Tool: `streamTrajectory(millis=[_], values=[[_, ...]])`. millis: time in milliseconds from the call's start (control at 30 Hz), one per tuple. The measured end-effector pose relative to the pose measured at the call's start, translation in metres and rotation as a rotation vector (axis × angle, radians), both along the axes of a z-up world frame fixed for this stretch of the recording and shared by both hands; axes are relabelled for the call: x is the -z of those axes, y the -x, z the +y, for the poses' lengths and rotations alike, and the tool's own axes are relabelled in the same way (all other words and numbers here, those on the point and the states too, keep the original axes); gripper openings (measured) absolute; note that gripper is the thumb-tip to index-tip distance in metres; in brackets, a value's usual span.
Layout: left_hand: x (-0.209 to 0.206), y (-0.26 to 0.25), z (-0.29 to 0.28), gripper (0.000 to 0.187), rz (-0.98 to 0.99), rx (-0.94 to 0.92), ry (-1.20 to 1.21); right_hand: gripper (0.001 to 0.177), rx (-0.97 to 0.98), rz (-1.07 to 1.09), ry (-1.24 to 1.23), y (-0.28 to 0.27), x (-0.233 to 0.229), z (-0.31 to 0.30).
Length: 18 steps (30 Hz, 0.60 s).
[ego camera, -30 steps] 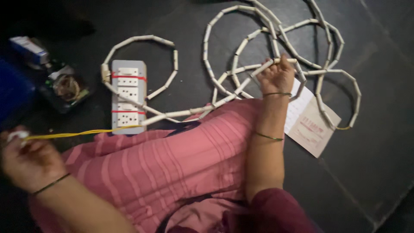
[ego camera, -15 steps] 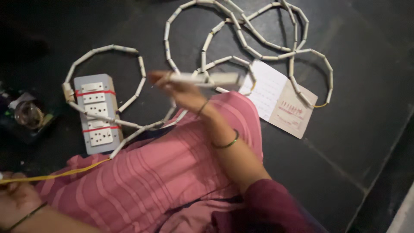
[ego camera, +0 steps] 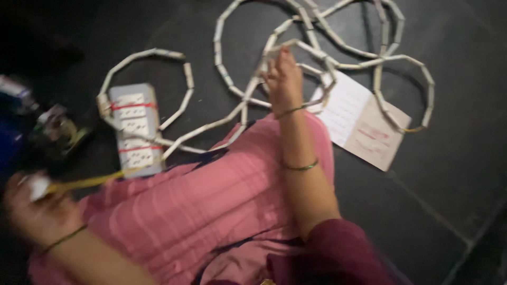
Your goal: The person threads segments of white plastic tubing onto a yellow wire and wraps the assembly around a power strip, securing the parts with red rubber bands.
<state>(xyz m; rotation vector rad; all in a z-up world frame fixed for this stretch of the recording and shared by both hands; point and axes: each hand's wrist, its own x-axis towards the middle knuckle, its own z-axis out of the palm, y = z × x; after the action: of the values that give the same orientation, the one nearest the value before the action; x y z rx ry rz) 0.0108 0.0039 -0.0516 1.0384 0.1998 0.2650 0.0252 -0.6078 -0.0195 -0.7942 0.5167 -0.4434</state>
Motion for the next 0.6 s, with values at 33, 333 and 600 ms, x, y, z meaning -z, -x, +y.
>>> streamTrajectory(millis=[33,333,600], values=[[-0.014,0.000,-0.025,0.025,0.018,0.041,0.038,0.067,-0.034,-0.001,-0.015,0.001,-0.009,0.007],[-0.070,0.017,-0.192,0.023,0.170,0.514,0.235,0.058,-1.055,-0.414,1.113,0.038,-0.073,0.161],[-0.077,0.006,-0.196,0.024,0.177,0.358,0.200,0.025,-1.025,-0.038,0.864,0.028,-0.056,0.164]])
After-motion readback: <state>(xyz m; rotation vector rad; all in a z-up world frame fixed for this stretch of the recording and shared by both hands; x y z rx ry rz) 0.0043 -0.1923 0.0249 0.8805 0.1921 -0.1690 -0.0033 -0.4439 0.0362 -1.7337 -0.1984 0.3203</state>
